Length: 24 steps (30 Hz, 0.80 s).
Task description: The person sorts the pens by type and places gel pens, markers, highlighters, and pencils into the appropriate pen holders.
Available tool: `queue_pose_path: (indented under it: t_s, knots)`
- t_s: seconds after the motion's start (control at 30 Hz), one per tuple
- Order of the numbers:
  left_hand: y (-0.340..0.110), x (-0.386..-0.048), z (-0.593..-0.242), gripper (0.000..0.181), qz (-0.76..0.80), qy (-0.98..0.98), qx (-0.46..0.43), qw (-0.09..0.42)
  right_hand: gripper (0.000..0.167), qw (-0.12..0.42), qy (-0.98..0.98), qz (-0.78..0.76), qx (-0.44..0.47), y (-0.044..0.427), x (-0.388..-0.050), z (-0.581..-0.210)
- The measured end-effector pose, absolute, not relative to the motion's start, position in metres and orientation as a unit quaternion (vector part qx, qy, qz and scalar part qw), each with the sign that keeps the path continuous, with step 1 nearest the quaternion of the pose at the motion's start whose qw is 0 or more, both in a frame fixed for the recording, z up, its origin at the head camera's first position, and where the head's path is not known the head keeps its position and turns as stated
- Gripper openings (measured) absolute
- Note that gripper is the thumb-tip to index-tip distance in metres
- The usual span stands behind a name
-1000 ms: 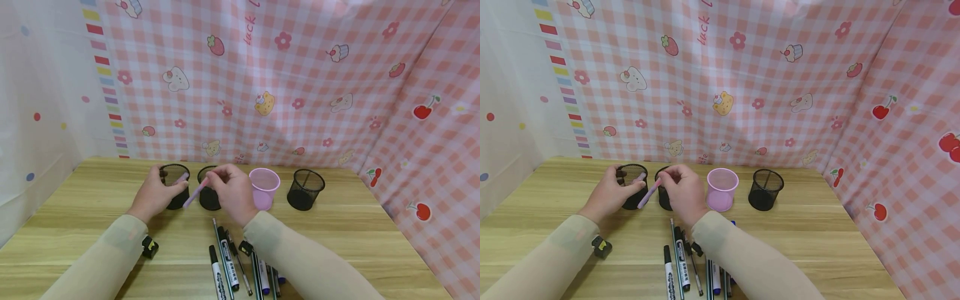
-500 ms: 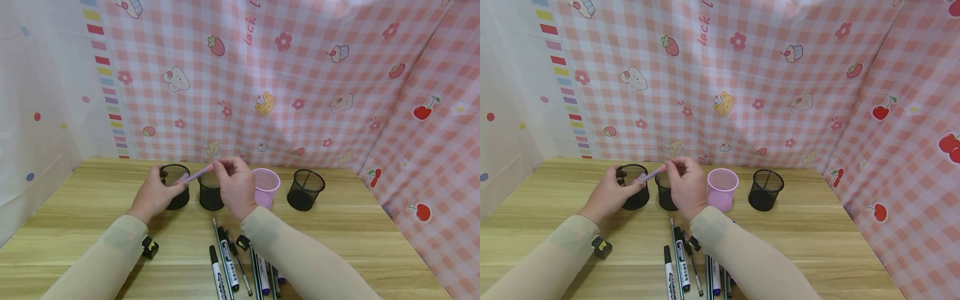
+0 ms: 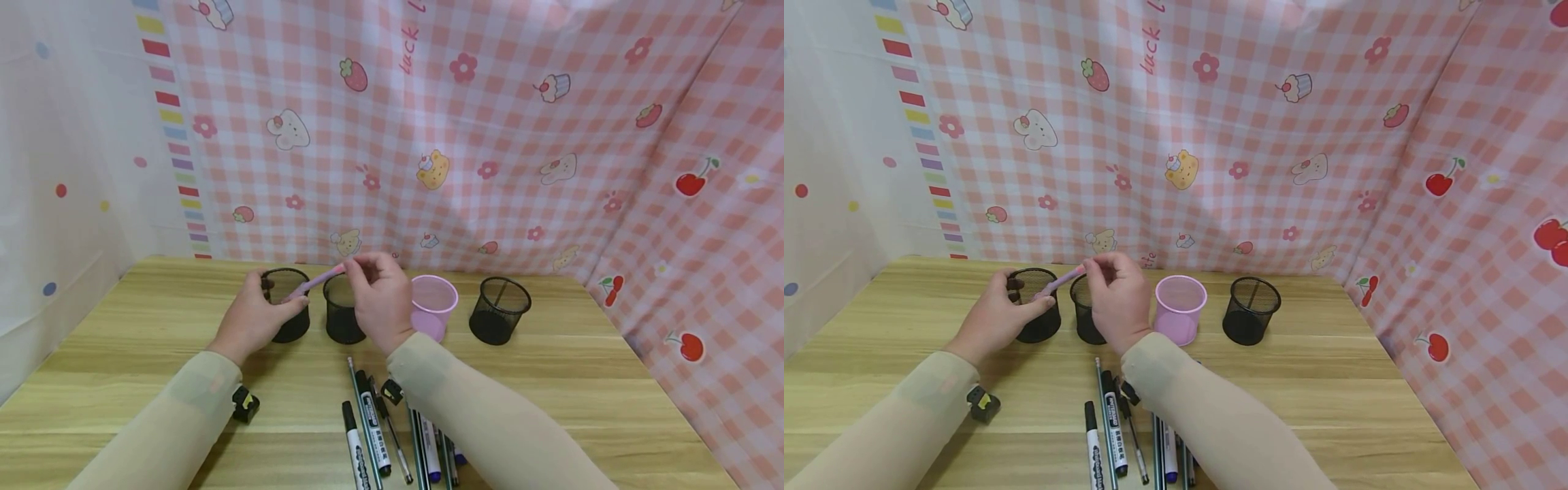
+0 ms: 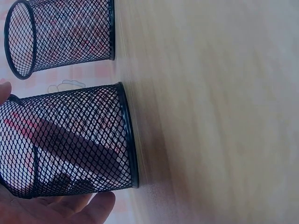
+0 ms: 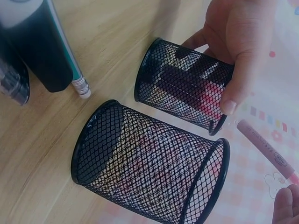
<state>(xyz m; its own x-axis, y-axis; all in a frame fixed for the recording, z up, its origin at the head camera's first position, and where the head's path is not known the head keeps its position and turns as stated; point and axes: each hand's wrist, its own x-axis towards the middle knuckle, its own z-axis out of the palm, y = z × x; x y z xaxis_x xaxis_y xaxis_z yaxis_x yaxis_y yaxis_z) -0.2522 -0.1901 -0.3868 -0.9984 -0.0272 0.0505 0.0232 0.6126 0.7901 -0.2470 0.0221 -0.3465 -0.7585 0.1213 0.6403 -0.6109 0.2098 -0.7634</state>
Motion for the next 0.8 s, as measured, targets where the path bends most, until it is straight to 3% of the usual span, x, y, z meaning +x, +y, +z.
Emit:
queue_pose_path:
  t_s: [0.8]
  knots:
    - [-0.1900,-0.2532,-0.3878,0.114,-0.439,-0.898,0.002,0.032,0.009,0.297,-0.739,0.580,0.173,0.0171,-0.2484,-0.3485]
